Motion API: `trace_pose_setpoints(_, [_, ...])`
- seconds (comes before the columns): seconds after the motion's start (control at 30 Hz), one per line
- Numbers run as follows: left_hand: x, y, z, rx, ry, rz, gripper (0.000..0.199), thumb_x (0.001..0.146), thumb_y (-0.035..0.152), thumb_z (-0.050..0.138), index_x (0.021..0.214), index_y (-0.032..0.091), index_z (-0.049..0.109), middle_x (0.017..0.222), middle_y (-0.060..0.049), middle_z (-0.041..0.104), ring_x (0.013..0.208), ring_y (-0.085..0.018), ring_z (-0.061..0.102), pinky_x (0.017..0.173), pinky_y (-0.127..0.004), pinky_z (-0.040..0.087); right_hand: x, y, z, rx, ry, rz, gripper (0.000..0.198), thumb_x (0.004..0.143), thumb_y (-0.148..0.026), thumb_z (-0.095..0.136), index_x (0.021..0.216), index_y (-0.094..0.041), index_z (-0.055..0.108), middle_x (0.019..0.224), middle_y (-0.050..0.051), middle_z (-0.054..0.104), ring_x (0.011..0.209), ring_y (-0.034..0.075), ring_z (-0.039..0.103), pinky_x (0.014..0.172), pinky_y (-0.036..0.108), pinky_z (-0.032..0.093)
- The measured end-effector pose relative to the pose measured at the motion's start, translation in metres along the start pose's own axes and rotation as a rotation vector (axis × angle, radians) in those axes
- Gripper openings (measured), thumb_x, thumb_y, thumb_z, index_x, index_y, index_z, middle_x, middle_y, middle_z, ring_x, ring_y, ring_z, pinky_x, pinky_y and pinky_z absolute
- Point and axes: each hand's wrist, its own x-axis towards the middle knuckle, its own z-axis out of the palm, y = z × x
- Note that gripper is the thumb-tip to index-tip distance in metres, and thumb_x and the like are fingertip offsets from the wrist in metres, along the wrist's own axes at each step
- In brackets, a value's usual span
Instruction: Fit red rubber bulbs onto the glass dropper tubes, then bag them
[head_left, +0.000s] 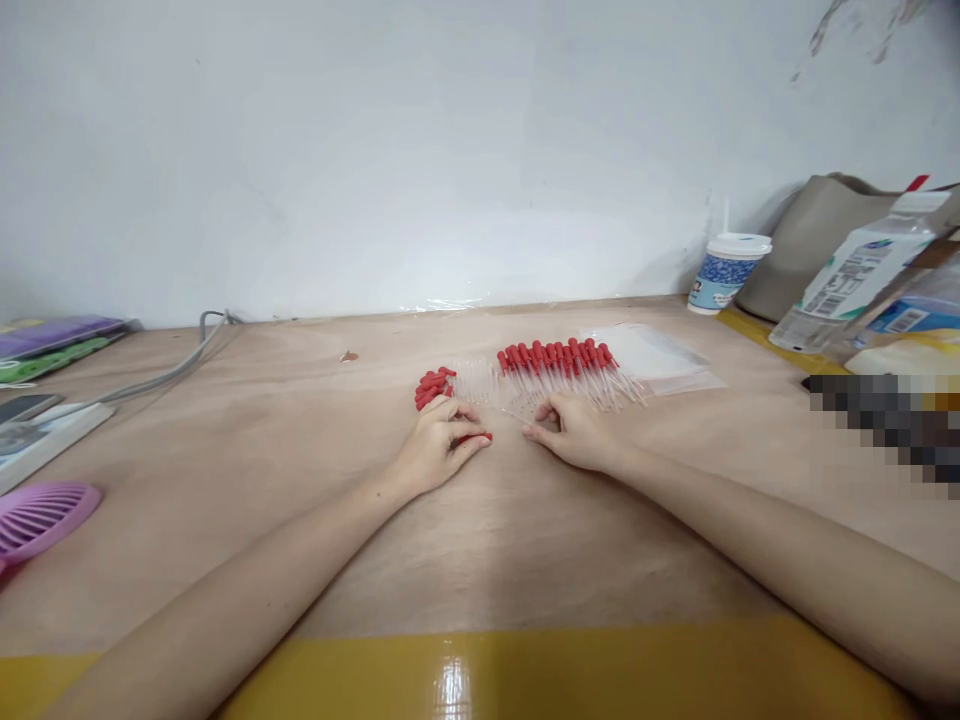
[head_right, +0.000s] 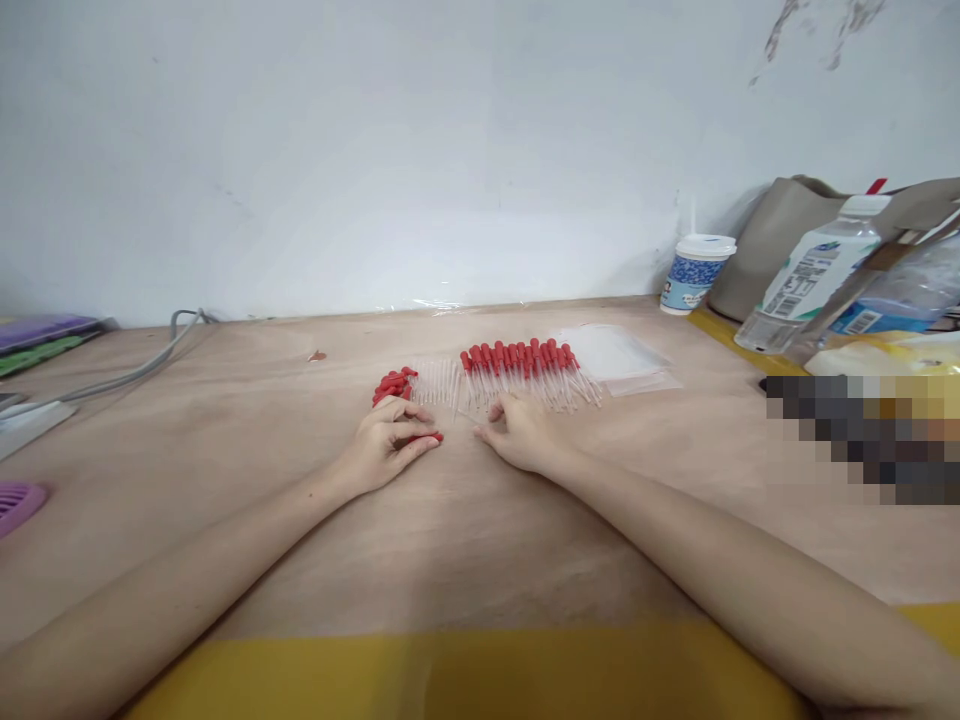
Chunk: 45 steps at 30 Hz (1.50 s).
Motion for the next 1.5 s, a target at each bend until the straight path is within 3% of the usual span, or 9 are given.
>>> trace_pose_setpoints(0.2, [-0.002, 0.004, -0.002, -0.071, -0.006, -0.022, 0.012, 0.085, 0.025, 0.050, 0.088, 0.017, 0.059, 0.083, -0.003, 0.062, 0.079, -0.015, 0.055, 0.074, -0.029, 0.044, -0.008, 0.005, 0.008, -0.075, 0.081, -0.144, 0.014, 0.083, -0.027, 0.047, 0.073, -0.017, 0.051, 0.077, 0.005, 0.057, 0.073, 0.017, 0.050, 0.065, 0.028, 0.036])
trace_pose_setpoints(0.43, [-0.005, 0.008, -0.001, -0.046, 0.004, -0.062, 0.009, 0.087, 0.024, 0.047, 0.089, 0.017, 0.051, 0.074, -0.001, 0.060, 0.062, -0.011, 0.054, 0.060, -0.022, 0.043, -0.017, -0.004, -0.002, 0.201, 0.116, -0.326, 0.010, 0.085, -0.021, 0.040, 0.079, -0.018, 0.048, 0.074, 0.004, 0.057, 0.069, 0.015, 0.051, 0.062, 0.027, 0.038])
trace_pose_setpoints(0.8, [-0.001, 0.011, -0.001, -0.145, 0.001, -0.077, 0.017, 0.085, 0.025, 0.051, 0.097, 0.017, 0.059, 0.085, -0.003, 0.066, 0.072, -0.012, 0.060, 0.066, -0.022, 0.047, -0.016, -0.005, 0.000, 0.216, 0.085, -0.481, 0.015, 0.088, -0.020, 0.039, 0.082, -0.017, 0.053, 0.078, 0.004, 0.058, 0.072, 0.014, 0.051, 0.066, 0.025, 0.040])
trace_pose_setpoints(1.17, [-0.003, 0.013, 0.003, -0.425, -0.090, -0.153, 0.018, 0.084, 0.023, 0.051, 0.091, 0.013, 0.064, 0.065, -0.002, 0.066, 0.059, -0.010, 0.062, 0.060, -0.019, 0.050, -0.013, -0.003, -0.001, 0.252, 0.041, -0.501, 0.019, 0.087, -0.020, 0.042, 0.081, -0.017, 0.060, 0.072, 0.002, 0.059, 0.067, 0.012, 0.052, 0.062, 0.022, 0.039])
trace_pose_setpoints(1.3, [-0.004, 0.014, 0.004, -0.453, -0.110, -0.177, 0.018, 0.083, 0.024, 0.052, 0.089, 0.012, 0.064, 0.066, -0.002, 0.065, 0.056, -0.009, 0.061, 0.056, -0.018, 0.049, -0.012, -0.001, 0.002, 0.171, 0.100, -0.521, 0.021, 0.087, -0.019, 0.042, 0.079, -0.016, 0.061, 0.070, 0.002, 0.058, 0.065, 0.012, 0.051, 0.060, 0.022, 0.038])
trace_pose_setpoints(1.5, [0.001, 0.016, 0.003, -0.301, -0.078, -0.160, 0.018, 0.082, 0.026, 0.053, 0.086, 0.014, 0.066, 0.057, 0.001, 0.061, 0.051, -0.008, 0.056, 0.052, -0.018, 0.045, -0.015, -0.003, 0.004, -0.180, 0.277, -0.607, 0.024, 0.087, -0.016, 0.039, 0.079, -0.016, 0.061, 0.072, 0.006, 0.057, 0.067, 0.015, 0.047, 0.063, 0.027, 0.035])
